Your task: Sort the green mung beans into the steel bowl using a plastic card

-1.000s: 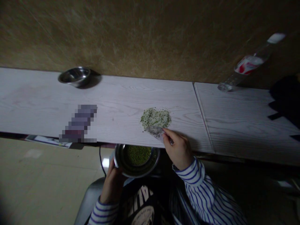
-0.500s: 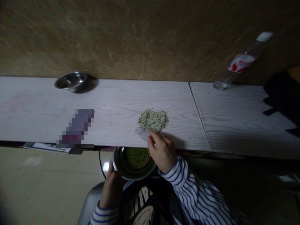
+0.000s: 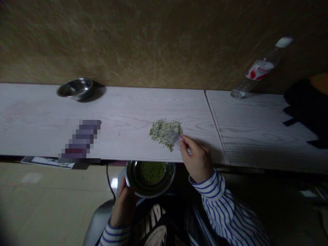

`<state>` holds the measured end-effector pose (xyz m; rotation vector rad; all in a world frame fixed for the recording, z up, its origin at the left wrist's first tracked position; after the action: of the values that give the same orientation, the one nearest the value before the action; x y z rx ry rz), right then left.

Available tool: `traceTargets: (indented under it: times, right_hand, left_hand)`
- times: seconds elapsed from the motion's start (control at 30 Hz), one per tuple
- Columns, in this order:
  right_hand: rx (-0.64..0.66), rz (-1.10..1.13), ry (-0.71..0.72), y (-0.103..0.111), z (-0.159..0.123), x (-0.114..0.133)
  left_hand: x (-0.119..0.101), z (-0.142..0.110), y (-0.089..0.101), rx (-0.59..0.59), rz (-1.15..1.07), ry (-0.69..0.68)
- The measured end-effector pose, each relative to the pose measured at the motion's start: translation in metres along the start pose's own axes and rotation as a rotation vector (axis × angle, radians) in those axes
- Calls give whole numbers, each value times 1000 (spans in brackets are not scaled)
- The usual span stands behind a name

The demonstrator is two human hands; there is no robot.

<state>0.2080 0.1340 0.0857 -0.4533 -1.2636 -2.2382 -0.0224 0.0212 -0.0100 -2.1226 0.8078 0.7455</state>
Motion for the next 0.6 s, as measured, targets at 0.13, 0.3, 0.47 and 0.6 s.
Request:
traceTargets:
  times: [0.13, 0.3, 0.47, 0.6]
  right_hand:
    - [-21, -41, 116, -3, 7, -1]
    - [40, -47, 206, -7, 8, 8]
    - [78, -27, 247, -3, 2, 16]
    - [107, -9, 265, 2, -4, 17]
  left_hand:
    - [0, -1, 0, -12, -6, 6]
    - [2, 1, 2, -12, -4, 6]
    - [2, 2, 3, -6, 4, 10]
    - [3, 2, 1, 3, -6, 6]
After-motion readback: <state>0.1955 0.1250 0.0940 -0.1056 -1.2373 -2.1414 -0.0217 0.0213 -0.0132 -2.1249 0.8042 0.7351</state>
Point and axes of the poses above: each hand's wrist, its own z-axis towards the middle knuckle, its own y-axis out of the back of the hand, x = y × z, the point moved 2 cm from there along z, towards the middle knuckle, and after that the axes turned 2 degrees about x, right-handed, at the moved point
